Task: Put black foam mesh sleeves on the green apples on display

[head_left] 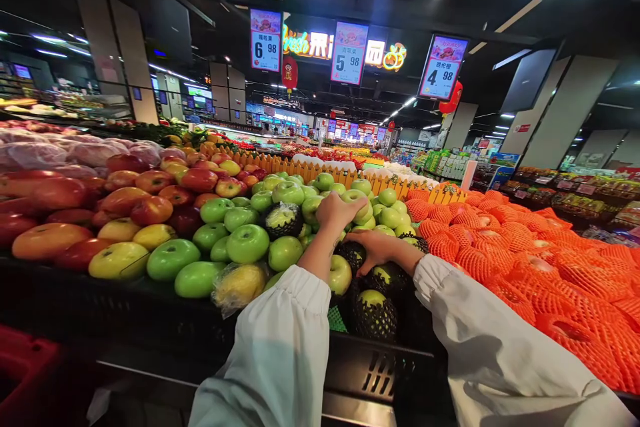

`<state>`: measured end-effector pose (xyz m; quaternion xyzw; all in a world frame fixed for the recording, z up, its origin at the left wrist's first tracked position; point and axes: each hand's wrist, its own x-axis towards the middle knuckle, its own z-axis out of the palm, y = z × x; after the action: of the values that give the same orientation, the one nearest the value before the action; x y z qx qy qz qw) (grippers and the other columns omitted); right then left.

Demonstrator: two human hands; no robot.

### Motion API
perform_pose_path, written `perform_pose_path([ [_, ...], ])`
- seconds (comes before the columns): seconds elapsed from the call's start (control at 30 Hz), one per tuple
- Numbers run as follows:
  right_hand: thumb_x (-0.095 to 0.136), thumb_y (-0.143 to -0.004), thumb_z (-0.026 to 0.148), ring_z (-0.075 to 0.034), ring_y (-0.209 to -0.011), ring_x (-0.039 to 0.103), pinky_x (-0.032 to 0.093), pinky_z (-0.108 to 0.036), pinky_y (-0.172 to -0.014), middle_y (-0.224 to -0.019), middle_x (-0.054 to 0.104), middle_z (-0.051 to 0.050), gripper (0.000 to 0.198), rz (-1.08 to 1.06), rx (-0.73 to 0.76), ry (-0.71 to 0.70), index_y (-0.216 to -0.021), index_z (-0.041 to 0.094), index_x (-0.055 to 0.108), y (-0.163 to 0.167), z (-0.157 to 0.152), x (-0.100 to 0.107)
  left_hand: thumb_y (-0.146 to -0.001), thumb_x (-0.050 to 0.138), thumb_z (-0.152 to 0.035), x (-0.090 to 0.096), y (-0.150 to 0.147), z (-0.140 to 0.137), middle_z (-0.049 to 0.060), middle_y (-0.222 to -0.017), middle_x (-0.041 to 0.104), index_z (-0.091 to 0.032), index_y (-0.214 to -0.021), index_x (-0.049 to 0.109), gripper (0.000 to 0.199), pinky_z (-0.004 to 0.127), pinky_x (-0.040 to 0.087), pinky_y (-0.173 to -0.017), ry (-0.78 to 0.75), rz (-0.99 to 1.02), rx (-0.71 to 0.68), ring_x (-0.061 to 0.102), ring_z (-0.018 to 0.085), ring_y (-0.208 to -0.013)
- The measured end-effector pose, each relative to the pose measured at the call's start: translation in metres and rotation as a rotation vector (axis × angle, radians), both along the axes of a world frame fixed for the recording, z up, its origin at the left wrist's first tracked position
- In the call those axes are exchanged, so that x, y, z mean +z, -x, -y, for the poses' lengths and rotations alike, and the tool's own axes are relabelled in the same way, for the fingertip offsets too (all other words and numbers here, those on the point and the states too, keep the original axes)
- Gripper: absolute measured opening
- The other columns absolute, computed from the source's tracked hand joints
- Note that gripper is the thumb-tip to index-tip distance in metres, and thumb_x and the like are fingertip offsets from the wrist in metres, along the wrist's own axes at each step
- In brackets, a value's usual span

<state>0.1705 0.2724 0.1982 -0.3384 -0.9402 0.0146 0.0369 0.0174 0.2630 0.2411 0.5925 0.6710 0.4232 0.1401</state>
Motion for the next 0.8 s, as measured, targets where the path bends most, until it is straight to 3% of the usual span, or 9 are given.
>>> perform_pose_path([
  [0.23, 0.099, -0.05, 0.033, -0.033, -0.109, 0.071, 0.056, -0.042, -0.096, -0.118, 0.076, -0.006, 0.089, -0.021, -0.028, 0.132, -0.132, 0.026, 0.066, -0.002, -0.003, 0.004, -0.074, 0.068, -0.076, -0.001, -0.001, 0.0, 0.02, -0.125, 0.073, -0.014, -0.121, 0.066, 0.078, 0.035, 0.053, -0.086, 0.001, 0.0, -0.003, 0.069, 0.036, -0.118],
  [0.33, 0.1, -0.048, 0.037, -0.036, -0.114, 0.07, 0.055, -0.045, -0.102, -0.125, 0.075, -0.009, 0.093, -0.011, -0.085, 0.228, -0.134, 0.023, 0.066, -0.002, -0.001, 0.01, -0.074, 0.067, -0.078, 0.0, 0.0, 0.0, 0.019, -0.126, 0.073, -0.014, -0.121, 0.067, 0.079, 0.036, 0.053, -0.086, 0.01, 0.012, -0.014, 0.069, 0.036, -0.12],
  [0.47, 0.096, -0.055, 0.048, -0.037, -0.132, 0.062, 0.044, -0.05, -0.118, -0.143, 0.066, -0.011, 0.091, -0.132, -0.071, 0.313, -0.138, 0.024, 0.066, -0.013, 0.003, 0.007, -0.078, 0.062, -0.078, 0.004, -0.001, 0.001, 0.02, -0.123, 0.074, -0.014, -0.115, 0.07, 0.074, 0.037, 0.053, -0.086, 0.03, 0.014, -0.013, 0.07, 0.037, -0.118],
  [0.6, 0.093, -0.06, 0.054, -0.034, -0.139, 0.056, 0.038, -0.053, -0.123, -0.15, 0.06, -0.012, 0.092, -0.275, -0.083, 0.421, -0.14, 0.022, 0.062, -0.031, 0.004, 0.004, -0.081, 0.058, -0.079, 0.005, -0.003, 0.001, 0.022, -0.121, 0.074, -0.013, -0.107, 0.072, 0.072, 0.039, 0.053, -0.087, 0.047, 0.005, -0.023, 0.07, 0.038, -0.117],
  [0.7, 0.089, -0.065, 0.056, -0.03, -0.121, 0.068, 0.049, -0.053, -0.114, -0.131, 0.072, -0.011, 0.07, -0.441, -0.137, 0.417, -0.122, 0.02, 0.071, -0.044, 0.001, 0.009, -0.08, 0.053, -0.084, 0.001, -0.005, -0.001, 0.024, -0.12, 0.074, -0.012, -0.103, 0.073, 0.078, 0.041, 0.054, -0.088, 0.072, -0.018, -0.059, 0.07, 0.039, -0.116],
  [0.8, 0.088, -0.063, 0.061, -0.026, -0.09, 0.073, 0.059, -0.051, -0.095, -0.094, 0.077, -0.007, 0.055, -0.648, -0.326, 0.228, -0.094, 0.019, 0.069, -0.053, -0.002, 0.014, -0.076, 0.049, -0.09, -0.005, -0.008, -0.001, 0.025, -0.12, 0.074, -0.012, -0.105, 0.073, 0.087, 0.042, 0.055, -0.089, 0.096, -0.057, -0.072, 0.07, 0.04, -0.115],
])
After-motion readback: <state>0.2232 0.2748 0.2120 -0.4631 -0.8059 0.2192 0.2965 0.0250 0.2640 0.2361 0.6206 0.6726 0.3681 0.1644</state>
